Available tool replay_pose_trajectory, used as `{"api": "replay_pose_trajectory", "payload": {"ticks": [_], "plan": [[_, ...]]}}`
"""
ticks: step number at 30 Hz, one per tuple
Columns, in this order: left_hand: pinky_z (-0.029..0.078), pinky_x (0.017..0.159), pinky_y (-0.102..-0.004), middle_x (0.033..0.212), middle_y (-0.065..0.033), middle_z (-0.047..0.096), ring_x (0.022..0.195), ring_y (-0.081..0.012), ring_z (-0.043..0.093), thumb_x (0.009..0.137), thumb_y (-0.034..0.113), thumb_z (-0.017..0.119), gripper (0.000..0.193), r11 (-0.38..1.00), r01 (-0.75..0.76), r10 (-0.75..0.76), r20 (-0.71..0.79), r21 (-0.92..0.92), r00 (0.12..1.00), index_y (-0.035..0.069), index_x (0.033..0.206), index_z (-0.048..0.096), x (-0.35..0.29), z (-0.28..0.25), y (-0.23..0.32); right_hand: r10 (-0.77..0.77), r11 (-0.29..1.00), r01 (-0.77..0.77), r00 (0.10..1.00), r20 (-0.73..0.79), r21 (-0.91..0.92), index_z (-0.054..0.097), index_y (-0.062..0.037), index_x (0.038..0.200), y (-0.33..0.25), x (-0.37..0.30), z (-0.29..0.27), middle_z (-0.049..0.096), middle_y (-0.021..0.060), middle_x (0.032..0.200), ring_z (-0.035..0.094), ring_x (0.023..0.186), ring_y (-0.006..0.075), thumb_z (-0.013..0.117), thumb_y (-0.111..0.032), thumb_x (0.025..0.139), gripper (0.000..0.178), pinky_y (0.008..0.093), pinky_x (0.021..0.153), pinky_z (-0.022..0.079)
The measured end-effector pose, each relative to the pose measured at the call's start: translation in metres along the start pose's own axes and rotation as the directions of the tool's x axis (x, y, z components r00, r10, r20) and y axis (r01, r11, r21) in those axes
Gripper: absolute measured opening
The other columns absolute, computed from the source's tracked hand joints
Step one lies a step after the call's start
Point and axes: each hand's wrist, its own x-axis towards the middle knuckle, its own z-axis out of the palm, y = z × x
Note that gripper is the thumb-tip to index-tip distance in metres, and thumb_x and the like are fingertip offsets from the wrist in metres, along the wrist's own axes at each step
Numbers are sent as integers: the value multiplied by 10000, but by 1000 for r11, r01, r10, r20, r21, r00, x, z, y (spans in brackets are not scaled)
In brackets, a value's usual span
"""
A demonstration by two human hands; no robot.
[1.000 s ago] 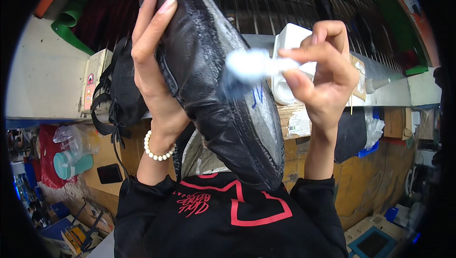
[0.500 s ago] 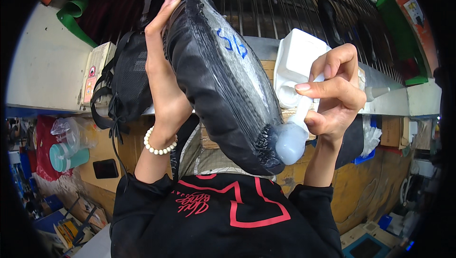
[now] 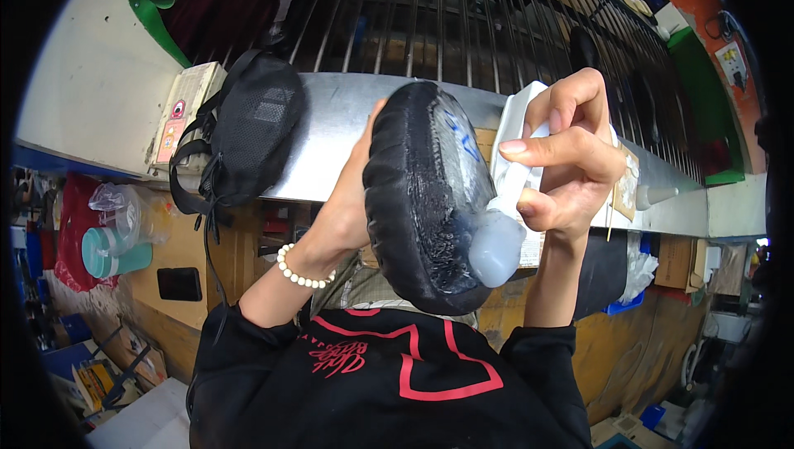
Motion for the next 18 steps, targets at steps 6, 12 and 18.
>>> {"api": "replay_pose_trajectory", "payload": {"ticks": [6, 12, 18], "plan": [[467, 1038, -369, 1348, -123, 524, 1209, -203, 546, 776, 146, 842, 890, 995, 93, -85, 161, -39, 983, 24, 1492, 328, -15, 2, -2, -32, 998, 30, 999, 23, 47, 830, -104, 851, 7, 6, 4, 432, 24, 902, 471, 783, 149, 940, -244, 421, 465, 255, 612, 396], [452, 1055, -395, 1370, -133, 510, 1234, -226, 527, 768, 187, 848, 916, 973, 180, -137, 268, -142, 954, 31, 1501, 321, -22, 20, -17, -74, 997, 70, 992, 103, 38, 828, -103, 846, 10, 8, -2, 440, 19, 901, 484, 772, 145, 938, -245, 450, 434, 255, 617, 392], [436, 1071, -422, 1391, -144, 495, 1259, -249, 507, 760, 227, 855, 944, 949, 240, -188, 244, -203, 951, 37, 1511, 315, -34, 29, -28, 95, 992, -82, 984, 153, -91, 794, -55, 855, 2, 7, -9, 439, 38, 978, 498, 795, 137, 915, -294, 595, 373, 263, 684, 408]]}}
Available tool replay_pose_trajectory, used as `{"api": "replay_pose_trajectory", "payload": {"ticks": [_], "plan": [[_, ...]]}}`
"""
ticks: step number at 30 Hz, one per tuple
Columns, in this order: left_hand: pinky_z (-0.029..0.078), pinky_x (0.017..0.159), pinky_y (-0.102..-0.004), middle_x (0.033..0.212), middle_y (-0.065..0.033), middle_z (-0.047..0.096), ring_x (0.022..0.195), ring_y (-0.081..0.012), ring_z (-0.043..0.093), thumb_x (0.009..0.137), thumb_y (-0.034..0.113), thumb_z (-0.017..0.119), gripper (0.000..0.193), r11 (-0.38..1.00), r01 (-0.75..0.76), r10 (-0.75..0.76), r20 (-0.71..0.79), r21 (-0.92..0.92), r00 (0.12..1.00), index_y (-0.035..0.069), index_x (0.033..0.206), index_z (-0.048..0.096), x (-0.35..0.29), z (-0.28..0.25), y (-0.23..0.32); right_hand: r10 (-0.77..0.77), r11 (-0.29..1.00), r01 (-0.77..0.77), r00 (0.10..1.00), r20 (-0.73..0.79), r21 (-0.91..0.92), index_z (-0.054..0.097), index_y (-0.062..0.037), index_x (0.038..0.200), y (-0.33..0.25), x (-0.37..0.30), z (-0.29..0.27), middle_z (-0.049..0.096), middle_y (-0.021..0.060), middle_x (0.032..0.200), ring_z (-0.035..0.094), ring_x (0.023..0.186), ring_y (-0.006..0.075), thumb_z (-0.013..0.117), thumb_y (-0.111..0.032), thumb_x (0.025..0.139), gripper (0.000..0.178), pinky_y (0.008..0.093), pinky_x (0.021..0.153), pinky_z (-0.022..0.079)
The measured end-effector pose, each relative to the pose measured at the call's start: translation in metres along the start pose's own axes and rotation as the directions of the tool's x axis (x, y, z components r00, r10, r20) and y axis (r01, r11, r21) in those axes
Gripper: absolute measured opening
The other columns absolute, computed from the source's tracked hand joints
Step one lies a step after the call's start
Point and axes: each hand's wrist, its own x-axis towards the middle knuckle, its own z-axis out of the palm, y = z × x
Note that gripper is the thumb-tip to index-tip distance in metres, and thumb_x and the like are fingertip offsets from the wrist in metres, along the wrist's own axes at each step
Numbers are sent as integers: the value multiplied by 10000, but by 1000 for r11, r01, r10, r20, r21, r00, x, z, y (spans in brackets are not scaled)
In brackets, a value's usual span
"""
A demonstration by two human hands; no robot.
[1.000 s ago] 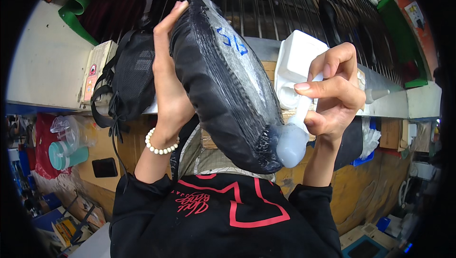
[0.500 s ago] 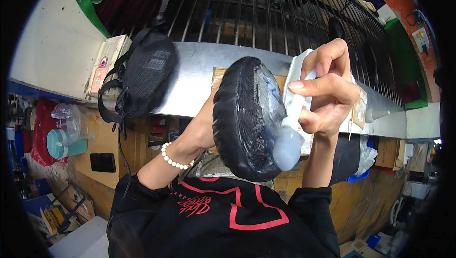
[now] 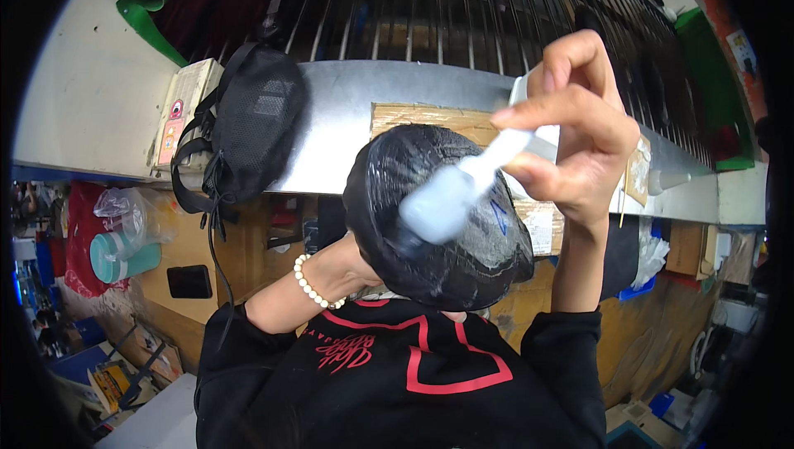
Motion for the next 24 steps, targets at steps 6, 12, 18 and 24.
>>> {"api": "replay_pose_trajectory", "payload": {"ticks": [6, 12, 18, 24], "plan": [[420, 1088, -448, 1412, -155, 481, 1284, -272, 488, 753, 268, 861, 972, 997, 11, -18, -104, -70, 994, 44, 1520, 308, -21, -16, 7, 65, 980, -110, 963, 260, 164, 801, -67, 832, 9, -8, -12, 506, 25, 927, 543, 814, 114, 916, -128, 571, 292, 260, 652, 415], [404, 1104, -474, 1434, -166, 466, 1308, -295, 468, 745, 308, 867, 1001, 994, 9, -26, -161, -106, 987, 51, 1530, 302, -29, -29, 13, 314, 904, -368, 916, 250, 216, 778, -81, 771, 33, -52, -18, 498, 13, 925, 516, 864, 129, 930, -272, 617, 289, 296, 761, 438], [388, 1121, -500, 1455, -176, 452, 1333, -318, 449, 737, 349, 874, 1031, 989, 44, -64, -134, -144, 989, 57, 1539, 295, -28, -37, -8, 290, 917, -367, 882, 372, 158, 811, -134, 798, 36, -35, -31, 521, 15, 901, 490, 851, 170, 875, -357, 721, 244, 294, 710, 410], [372, 1137, -526, 1476, -187, 437, 1358, -341, 429, 730, 390, 880, 1061, 954, 140, -185, -154, -267, 971, 64, 1549, 289, -57, -29, -45, 68, 983, -104, 972, 223, 151, 793, -123, 855, 53, -6, 12, 524, -1, 913, 527, 847, 120, 868, -274, 757, 195, 260, 628, 447]]}}
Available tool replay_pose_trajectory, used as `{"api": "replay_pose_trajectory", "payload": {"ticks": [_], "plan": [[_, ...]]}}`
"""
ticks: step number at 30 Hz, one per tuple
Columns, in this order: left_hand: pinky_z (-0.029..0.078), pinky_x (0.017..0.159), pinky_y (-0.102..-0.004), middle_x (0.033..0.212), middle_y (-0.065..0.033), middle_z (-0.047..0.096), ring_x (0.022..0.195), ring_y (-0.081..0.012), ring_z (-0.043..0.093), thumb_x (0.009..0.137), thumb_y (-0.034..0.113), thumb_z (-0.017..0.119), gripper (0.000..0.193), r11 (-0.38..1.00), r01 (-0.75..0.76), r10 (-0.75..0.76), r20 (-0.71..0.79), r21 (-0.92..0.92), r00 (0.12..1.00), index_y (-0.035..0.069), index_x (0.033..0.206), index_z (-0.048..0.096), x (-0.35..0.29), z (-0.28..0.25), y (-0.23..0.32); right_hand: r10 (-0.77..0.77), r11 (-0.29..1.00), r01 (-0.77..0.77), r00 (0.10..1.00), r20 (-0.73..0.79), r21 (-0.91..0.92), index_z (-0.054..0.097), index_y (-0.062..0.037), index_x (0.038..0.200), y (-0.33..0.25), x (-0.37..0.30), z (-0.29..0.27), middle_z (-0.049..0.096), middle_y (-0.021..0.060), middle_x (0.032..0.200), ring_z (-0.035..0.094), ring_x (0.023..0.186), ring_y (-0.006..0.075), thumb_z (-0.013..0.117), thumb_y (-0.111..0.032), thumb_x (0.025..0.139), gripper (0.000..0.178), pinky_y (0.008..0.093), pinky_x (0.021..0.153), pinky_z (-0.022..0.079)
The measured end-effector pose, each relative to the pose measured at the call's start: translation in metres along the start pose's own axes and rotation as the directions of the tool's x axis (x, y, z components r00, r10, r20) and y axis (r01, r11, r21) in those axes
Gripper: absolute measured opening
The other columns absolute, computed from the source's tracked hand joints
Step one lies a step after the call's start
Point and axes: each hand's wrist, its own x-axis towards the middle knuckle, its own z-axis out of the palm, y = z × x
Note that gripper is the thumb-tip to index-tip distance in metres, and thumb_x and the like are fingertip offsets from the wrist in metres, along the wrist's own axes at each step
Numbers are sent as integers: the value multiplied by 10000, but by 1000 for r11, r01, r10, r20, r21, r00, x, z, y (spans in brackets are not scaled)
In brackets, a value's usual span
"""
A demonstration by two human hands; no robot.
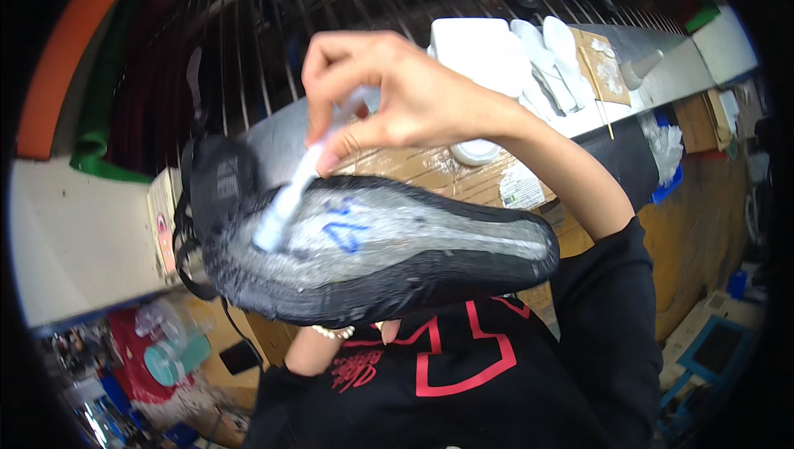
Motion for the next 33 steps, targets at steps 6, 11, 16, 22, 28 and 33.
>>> {"api": "replay_pose_trajectory", "payload": {"ticks": [6, 11, 16, 22, 28, 33], "plan": [[356, 1154, -552, 1498, -198, 423, 1383, -365, 409, 722, 430, 887, 1093, 959, -213, 222, 29, -187, 975, 70, 1558, 282, -11, -19, 23, 435, 900, -436, 898, 63, 10, 782, -97, 793, -18, -78, -68, 502, 8, 838, 478, 848, 164, 923, -252, 636, 262, 326, 751, 397], [342, 1167, -574, 1515, -207, 411, 1404, -384, 393, 715, 464, 892, 1119, 789, -362, 562, 342, -497, 753, 76, 1566, 277, 78, -37, 102, 200, 961, -275, 695, -690, 1, 705, -24, 911, -39, -138, -109, 530, -4, 886, 488, 893, 139, 799, -130, 849, 154, 309, 840, 395], [487, 1026, -548, 1357, -246, 468, 1220, -424, 514, 874, 394, 751, 847, 611, 258, 223, 476, -748, 851, 26, 1512, 332, 140, -28, 114, 215, 954, -282, 398, -892, 104, 646, -9, 942, -24, -150, -91, 534, -2, 893, 460, 758, 89, 707, -155, 951, 158, 281, 835, 403], [458, 769, -295, 949, -94, 534, 879, -214, 529, 876, 293, 710, 498, 382, 404, -229, 339, -831, 913, 22, 1249, 522, 190, -46, 67, 307, 890, -401, 172, -936, 218, 649, 1, 943, -19, -170, -64, 466, -41, 696, 397, 680, 58, 595, -287, 1038, 308, 226, 695, 316], [537, 710, -338, 1069, -132, 597, 876, -232, 628, 842, 222, 693, 424, 217, 282, -424, 170, -935, 890, -21, 1169, 575, 329, -113, 62, 333, 842, -464, 44, -942, 276, 667, -6, 966, -30, -200, -59, 440, -53, 687, 371, 660, 31, 557, -309, 1056, 334, 209, 626, 277], [601, 869, -457, 1054, -204, 662, 967, -373, 635, 903, 226, 571, 318, 425, -21, -537, -271, -905, 799, -33, 1067, 653, 377, -158, 42, 381, 831, -426, -35, -924, 359, 691, -7, 1018, -33, -209, -64, 404, -74, 649, 350, 621, 17, 515, -313, 1072, 357, 215, 579, 261]]}}
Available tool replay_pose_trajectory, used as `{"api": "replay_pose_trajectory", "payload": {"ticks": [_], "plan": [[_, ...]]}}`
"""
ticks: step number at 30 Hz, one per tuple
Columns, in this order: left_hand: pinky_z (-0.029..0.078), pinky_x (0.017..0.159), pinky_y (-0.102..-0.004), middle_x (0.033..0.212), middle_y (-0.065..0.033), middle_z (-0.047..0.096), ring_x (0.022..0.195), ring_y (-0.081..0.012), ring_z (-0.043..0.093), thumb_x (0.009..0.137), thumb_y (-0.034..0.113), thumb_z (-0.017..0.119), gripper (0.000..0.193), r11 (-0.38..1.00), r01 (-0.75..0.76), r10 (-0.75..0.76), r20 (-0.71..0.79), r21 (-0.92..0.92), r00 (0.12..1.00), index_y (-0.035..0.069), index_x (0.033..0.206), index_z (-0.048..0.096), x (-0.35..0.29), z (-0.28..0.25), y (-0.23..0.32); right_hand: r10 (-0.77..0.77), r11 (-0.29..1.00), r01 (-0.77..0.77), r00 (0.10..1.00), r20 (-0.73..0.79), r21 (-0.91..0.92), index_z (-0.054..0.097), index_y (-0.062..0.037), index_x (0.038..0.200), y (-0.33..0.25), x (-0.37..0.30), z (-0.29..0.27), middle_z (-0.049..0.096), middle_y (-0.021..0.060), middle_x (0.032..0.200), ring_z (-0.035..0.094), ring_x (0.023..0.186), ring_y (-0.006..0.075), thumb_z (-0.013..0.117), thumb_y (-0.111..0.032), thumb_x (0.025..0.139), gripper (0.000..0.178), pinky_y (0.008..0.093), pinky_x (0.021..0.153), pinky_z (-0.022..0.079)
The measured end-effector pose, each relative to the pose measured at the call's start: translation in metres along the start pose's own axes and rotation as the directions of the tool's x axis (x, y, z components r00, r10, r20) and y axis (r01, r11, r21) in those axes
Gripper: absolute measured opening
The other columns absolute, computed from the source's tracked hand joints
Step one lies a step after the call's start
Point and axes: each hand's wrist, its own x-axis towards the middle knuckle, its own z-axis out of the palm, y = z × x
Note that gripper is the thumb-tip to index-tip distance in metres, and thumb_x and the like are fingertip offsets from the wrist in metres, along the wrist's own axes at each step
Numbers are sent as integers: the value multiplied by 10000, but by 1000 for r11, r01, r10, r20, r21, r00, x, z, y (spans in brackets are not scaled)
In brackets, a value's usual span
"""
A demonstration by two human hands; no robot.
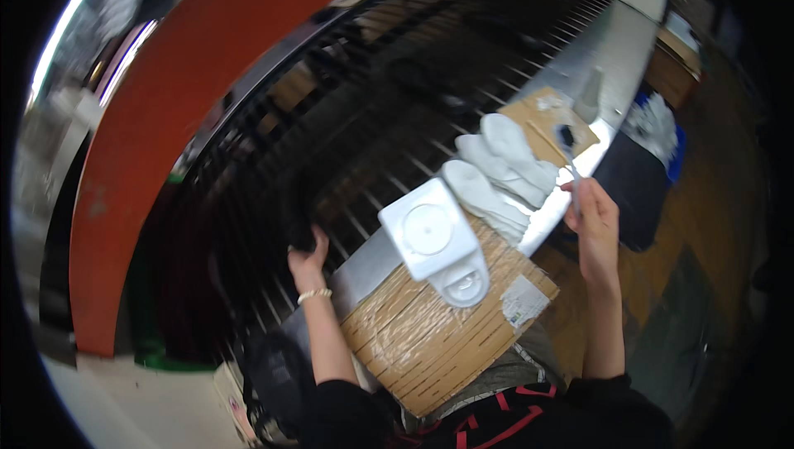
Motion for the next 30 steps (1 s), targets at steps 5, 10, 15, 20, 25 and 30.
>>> {"api": "replay_pose_trajectory", "payload": {"ticks": [5, 10, 15, 20, 25, 30], "plan": [[637, 859, -391, 1104, -243, 633, 993, -318, 652, 914, 78, 543, 449, 957, 263, -214, 318, -122, 924, -122, 1312, 498, -48, 35, 23, 128, 979, -144, 986, 109, 145, 649, 13, 1058, 4, 23, 10, 380, -72, 617, 306, 545, 12, 422, -333, 1102, 416, 199, 511, 241], [539, 1014, -394, 1506, -165, 495, 1348, -287, 531, 1051, 118, 410, 398, 782, -404, -34, 680, 474, 733, -14, 1417, 490, -102, 155, -47, 152, 924, -214, 966, 209, 317, 645, 14, 1077, 12, 45, 14, 460, -51, 748, 309, 548, 16, 393, -374, 1107, 463, 196, 519, 269], [524, 961, -342, 1320, -168, 629, 1155, -238, 645, 1036, 258, 515, 383, 131, -530, -452, 526, 838, 721, 34, 1343, 565, -123, 170, -217, 120, 977, -125, 992, 43, 172, 656, -37, 1269, 21, 61, -17, 512, -47, 821, 400, 629, 8, 518, -255, 1067, 328, 173, 559, 320], [483, 968, -381, 1220, -147, 664, 1102, -247, 652, 932, 339, 668, 457, -409, -911, -862, 308, 44, 402, 36, 1272, 642, -108, 127, -364, -316, 669, 149, 944, -98, -728, 697, -107, 1267, 37, 102, -84, 609, 93, 839, 581, 696, 203, 576, -129, 1000, 294, 345, 664, 479], [511, 928, -435, 1033, -194, 675, 1010, -331, 646, 885, 338, 703, 436, -310, -680, -948, 266, -664, 172, -33, 1115, 691, -61, 85, -470, -329, 547, 197, 944, 7, -814, 747, -146, 1190, 61, 152, -109, 626, 137, 856, 637, 740, 295, 615, -97, 946, 282, 387, 688, 500], [561, 837, -437, 1020, -196, 681, 1036, -333, 644, 854, 412, 725, 551, -353, -616, -896, 65, -704, 440, -85, 1091, 694, -30, 64, -504, -249, 334, 170, 965, 87, -927, 644, -120, 1323, 79, 153, -107, 524, 200, 995, 643, 759, 385, 566, -45, 919, 419, 483, 713, 559]]}}
